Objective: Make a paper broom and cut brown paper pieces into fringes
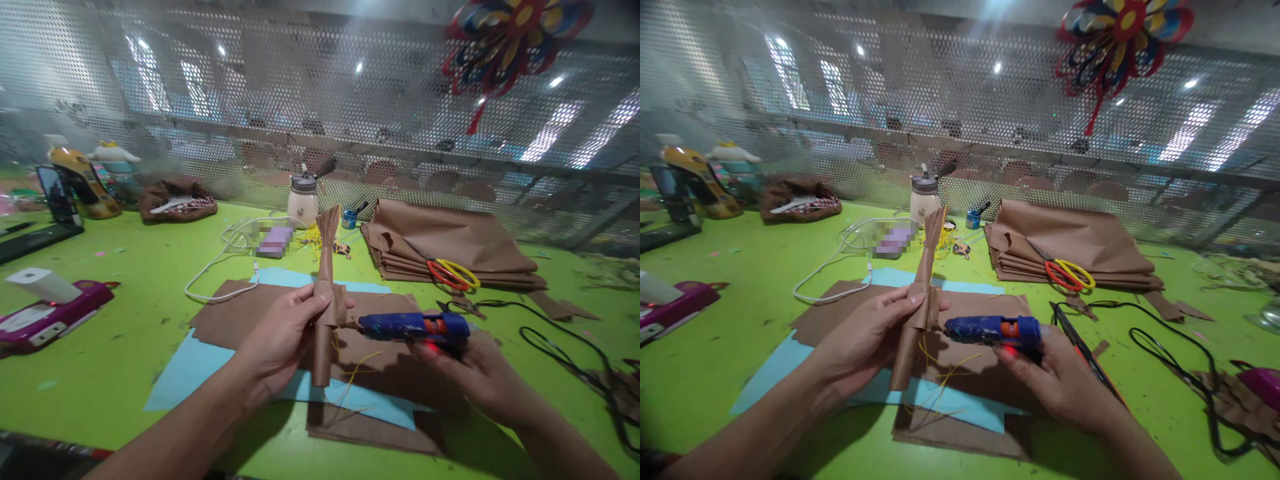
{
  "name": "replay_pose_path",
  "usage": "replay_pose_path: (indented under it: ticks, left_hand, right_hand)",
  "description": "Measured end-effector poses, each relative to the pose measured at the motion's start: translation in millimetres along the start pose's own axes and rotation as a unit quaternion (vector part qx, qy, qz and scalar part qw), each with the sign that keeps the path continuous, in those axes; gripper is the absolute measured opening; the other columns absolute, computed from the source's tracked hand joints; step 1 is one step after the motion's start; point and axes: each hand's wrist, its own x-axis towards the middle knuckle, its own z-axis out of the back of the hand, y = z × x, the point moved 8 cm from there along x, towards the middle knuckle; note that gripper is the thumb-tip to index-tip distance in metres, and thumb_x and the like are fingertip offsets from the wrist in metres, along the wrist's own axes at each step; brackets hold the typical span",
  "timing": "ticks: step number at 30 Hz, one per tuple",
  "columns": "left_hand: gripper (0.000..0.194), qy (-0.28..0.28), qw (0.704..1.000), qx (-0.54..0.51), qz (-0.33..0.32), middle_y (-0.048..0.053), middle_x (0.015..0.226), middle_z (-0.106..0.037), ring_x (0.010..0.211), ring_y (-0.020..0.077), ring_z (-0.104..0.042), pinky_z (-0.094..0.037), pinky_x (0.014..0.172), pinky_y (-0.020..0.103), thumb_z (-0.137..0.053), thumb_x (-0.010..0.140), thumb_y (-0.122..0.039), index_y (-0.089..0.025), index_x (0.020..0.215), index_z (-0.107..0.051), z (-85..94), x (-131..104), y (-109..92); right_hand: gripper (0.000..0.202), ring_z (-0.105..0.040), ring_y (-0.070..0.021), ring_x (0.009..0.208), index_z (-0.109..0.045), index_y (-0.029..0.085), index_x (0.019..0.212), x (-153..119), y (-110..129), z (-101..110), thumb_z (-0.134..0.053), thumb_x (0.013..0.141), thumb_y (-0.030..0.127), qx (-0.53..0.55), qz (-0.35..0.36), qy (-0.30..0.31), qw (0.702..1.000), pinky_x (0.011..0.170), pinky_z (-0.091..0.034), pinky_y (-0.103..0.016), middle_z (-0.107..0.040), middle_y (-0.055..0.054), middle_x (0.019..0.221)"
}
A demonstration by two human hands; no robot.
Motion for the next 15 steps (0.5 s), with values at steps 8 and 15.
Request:
replay_pose_path:
  ticks: [8,15]
  left_hand:
    - [0.024,0.012,1.0,-0.014,0.002,0.011,0.091,-0.065,0.065,0.014,-0.061,-0.046,0.059,0.023,-0.051,0.08,-0.023,-0.013,0.1,-0.059,-4.1,-1.2,-1.0]
    - [0.027,0.025,0.999,-0.024,0.003,0.009,0.082,-0.065,0.063,0.0146,-0.06,-0.046,0.057,0.024,-0.049,0.081,-0.021,-0.013,0.105,-0.057,-8.6,0.1,0.8]
  right_hand:
    - [0.015,-0.055,-0.0149,0.066,-0.058,0.016,0.082,3.2,-7.5,3.9,-0.052,0.079,0.029,0.054,-0.001,-0.035,0.998,0.059,-0.046,-0.022,-0.06,-0.004,0.072]
    - [0.02,-0.055,-0.0142,0.061,-0.058,0.014,0.076,6.6,-8.8,6.9,-0.053,0.079,0.033,0.092,-0.026,-0.056,0.994,0.054,-0.045,-0.022,-0.06,-0.003,0.067]
